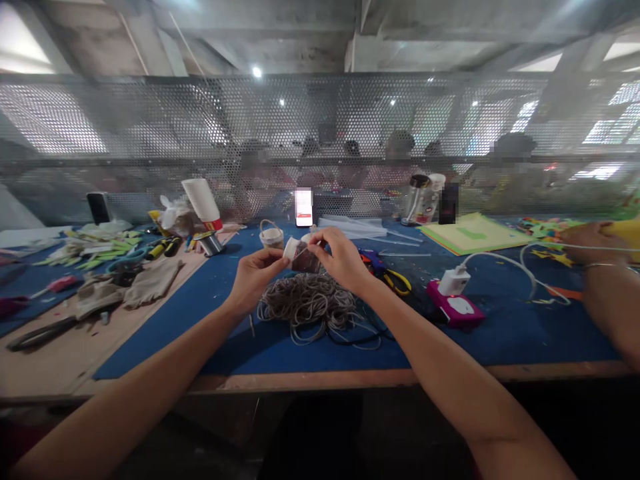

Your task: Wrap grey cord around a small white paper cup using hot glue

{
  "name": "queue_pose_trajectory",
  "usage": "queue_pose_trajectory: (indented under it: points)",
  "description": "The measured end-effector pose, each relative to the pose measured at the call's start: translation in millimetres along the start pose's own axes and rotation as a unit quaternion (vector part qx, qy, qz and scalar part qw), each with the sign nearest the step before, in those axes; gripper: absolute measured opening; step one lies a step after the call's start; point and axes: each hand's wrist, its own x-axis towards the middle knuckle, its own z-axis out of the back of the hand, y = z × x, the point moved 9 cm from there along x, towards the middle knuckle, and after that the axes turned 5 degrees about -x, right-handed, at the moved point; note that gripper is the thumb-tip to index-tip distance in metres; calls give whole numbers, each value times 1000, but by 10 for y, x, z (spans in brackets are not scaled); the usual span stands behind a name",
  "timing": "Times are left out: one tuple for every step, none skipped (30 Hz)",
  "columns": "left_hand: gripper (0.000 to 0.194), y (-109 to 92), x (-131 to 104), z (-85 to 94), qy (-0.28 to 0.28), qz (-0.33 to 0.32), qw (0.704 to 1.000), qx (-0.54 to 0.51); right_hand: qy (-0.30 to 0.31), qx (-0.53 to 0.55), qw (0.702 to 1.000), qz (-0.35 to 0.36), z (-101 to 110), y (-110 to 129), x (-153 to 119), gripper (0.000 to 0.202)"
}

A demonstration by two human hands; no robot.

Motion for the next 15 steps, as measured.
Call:
queue_pose_trajectory:
  points:
    - [18, 4, 3, 5, -4, 2, 1000, -4, -1, -2, 1000, -4, 2, 3, -7, 7]
    - [18, 9, 6, 9, -7, 4, 1000, -8, -2, -4, 1000, -6, 3, 10, -13, 8]
    - [17, 15, 10, 15, -11, 7, 1000, -12, -2, -7, 1000, -6, 5, 22, -19, 8]
    - [17, 23, 14, 20, -15, 11, 1000, -17, -2, -11, 1000, -4, 6, 37, -25, 7]
    - [17, 35, 18, 24, -17, 14, 1000, -22, -1, -14, 1000, -2, 7, 53, -28, 7]
    - [17, 47, 22, 29, -18, 18, 999, -27, -2, -18, 1000, 0, 11, 67, -31, 6]
    - [17, 64, 25, 31, -18, 22, 999, -31, -5, -21, 1000, 0, 18, 77, -33, 6]
    - [17, 82, 28, 33, -18, 27, 999, -35, -10, -23, 1000, -2, 28, 83, -35, 6]
    - [18, 100, 30, 34, -17, 32, 999, -40, -16, -25, 1000, -5, 41, 85, -36, 7]
    - [18, 119, 31, 29, -15, 38, 998, -45, -22, -27, 999, -7, 54, 88, -38, 8]
    - [19, 134, 30, 22, -11, 44, 998, -50, -28, -30, 999, -7, 65, 90, -40, 9]
    - [19, 144, 27, 13, -8, 49, 997, -54, -33, -33, 999, -7, 74, 93, -42, 10]
    - [19, 147, 23, 0, -3, 54, 997, -55, -36, -37, 999, -6, 79, 95, -44, 11]
    - [20, 146, 18, -15, 2, 58, 997, -54, -40, -42, 998, -4, 84, 96, -46, 11]
    - [20, 141, 11, -29, 6, 62, 997, -50, -45, -46, 998, -1, 92, 98, -48, 11]
